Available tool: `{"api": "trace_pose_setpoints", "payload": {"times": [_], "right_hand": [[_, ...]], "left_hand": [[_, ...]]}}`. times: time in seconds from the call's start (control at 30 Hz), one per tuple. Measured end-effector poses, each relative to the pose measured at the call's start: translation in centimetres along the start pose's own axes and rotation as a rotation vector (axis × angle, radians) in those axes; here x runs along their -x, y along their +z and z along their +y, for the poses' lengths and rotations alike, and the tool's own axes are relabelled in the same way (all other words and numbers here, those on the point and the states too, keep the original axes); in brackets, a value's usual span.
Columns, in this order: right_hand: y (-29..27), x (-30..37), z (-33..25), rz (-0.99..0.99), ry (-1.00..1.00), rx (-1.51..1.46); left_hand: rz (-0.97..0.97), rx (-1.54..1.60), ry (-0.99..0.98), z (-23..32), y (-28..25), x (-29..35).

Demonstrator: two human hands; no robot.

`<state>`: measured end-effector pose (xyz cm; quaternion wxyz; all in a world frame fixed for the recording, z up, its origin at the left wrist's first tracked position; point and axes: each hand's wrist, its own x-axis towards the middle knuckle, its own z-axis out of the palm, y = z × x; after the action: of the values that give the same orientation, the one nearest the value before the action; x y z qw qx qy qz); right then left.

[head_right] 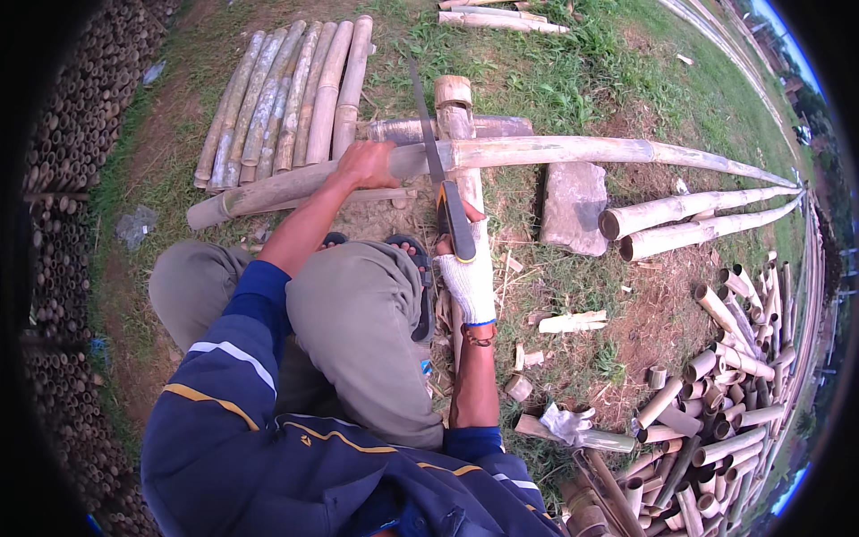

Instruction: The person sits on the ground and uses a hand saw to cut bamboo poles into shorter sections. They repeatedly position each pole on a wooden support, saw through it, and place the cut pieces aside.

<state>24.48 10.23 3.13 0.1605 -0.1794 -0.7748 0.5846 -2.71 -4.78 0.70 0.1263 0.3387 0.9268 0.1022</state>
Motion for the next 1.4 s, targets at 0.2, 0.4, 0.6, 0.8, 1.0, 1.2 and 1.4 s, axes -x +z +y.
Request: {"api": "trace_pose_setpoints", "payload": {"times": [0.2, 0.4, 0.6, 0.8, 1.0, 1.2, 1.4], "right_hand": [[-1.4, 13.9, 0.3, -0.011, 0.078, 0.07], [-1.9, 13.2, -2.4, 0.042, 0.089, -0.036], [3.2, -5.4, 0.6, 0.077, -0.152, 0.075], [0.3, 9.4, -0.9, 0.04, 0.041, 0.009], [-3.2, 16.6, -4.2, 0.038, 0.154, -0.071], [3.5, -2.8, -2.1, 0.03, -0.058, 0.057], [0.6, 7.9, -1.7, -0.002, 0.093, -0.001]], "left_hand": [[-0.076, 0.004, -0.002, -0.8, -0.4, 0.2], [-0.031, 0.0, -0.049, -0.5, -0.7, 0.4], [-0.023, -0.013, -0.026, 1.3, -0.8, 0.8], [-0.062, -0.001, -0.001, -1.3, -0.5, 0.9], [-0.056, -0.016, -0.028, -0.3, -1.1, 0.2], [-0.062, -0.005, -0.035, 0.7, -0.2, 0.7], [-0.047, -0.004, 0.0, -1.2, -0.6, 0.5]]}}
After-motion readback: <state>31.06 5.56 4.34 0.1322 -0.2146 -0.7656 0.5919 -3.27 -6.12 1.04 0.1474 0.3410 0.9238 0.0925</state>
